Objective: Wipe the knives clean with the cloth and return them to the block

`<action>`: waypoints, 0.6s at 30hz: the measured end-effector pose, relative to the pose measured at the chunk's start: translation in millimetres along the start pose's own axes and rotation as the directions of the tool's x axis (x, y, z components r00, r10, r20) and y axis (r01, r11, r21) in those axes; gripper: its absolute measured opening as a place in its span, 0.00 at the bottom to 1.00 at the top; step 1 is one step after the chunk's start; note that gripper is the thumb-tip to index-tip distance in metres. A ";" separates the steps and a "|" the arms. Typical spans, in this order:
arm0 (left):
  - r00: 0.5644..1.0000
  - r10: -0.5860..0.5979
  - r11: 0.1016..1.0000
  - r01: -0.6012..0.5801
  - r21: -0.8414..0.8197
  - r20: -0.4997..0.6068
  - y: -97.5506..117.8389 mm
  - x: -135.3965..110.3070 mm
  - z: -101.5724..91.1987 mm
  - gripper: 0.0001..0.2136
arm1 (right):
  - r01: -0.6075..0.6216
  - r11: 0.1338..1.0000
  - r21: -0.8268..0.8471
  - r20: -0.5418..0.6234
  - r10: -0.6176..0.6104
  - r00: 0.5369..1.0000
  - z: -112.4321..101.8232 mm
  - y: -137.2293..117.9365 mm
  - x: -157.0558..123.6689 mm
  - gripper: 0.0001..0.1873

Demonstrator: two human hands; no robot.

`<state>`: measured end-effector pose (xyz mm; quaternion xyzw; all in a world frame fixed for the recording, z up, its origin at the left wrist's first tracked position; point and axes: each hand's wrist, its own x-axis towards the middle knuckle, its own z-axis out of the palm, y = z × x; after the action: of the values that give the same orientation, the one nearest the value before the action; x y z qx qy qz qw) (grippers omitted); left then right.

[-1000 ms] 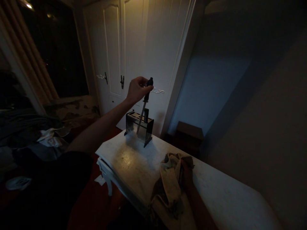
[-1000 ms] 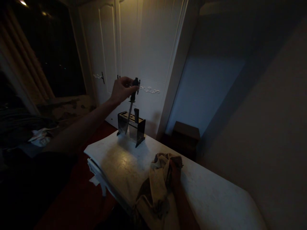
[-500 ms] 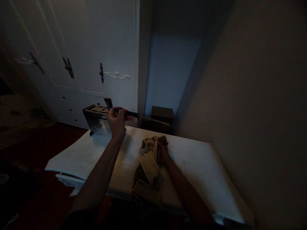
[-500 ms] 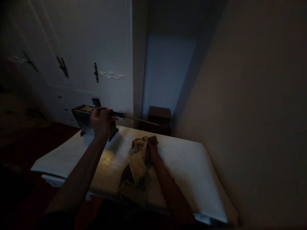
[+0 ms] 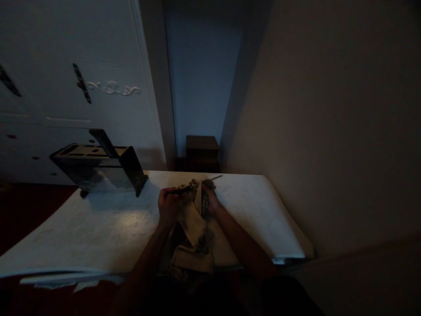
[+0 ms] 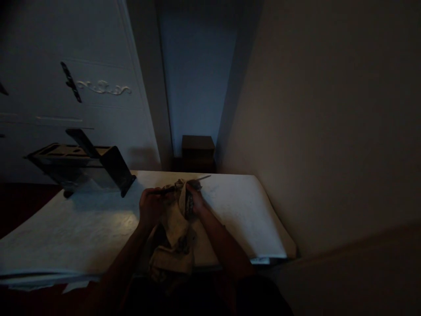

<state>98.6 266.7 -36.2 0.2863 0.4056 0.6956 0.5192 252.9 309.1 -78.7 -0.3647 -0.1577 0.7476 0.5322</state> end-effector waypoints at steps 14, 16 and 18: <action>0.820 -0.009 0.547 -0.475 0.690 0.572 -14.4 29.9 -0.3 0.12 | 0.031 1.000 0.001 -0.218 -0.030 0.975 8.2 -11.3 -12.4 0.06; 0.832 0.054 0.510 -0.498 0.701 0.552 -16.5 33.3 -0.9 0.14 | 0.084 0.996 -0.012 -0.238 -0.084 0.968 9.5 -11.4 -12.9 0.04; 0.838 0.094 0.478 -0.512 0.714 0.538 -17.2 37.2 -3.9 0.15 | 0.118 0.993 -0.028 -0.254 -0.121 0.960 9.2 -10.6 -11.7 0.07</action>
<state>92.8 303.5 -53.9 0.7122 0.5033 0.4164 0.2570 255.5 304.0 -61.4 -0.4512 -0.1144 0.6599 0.5898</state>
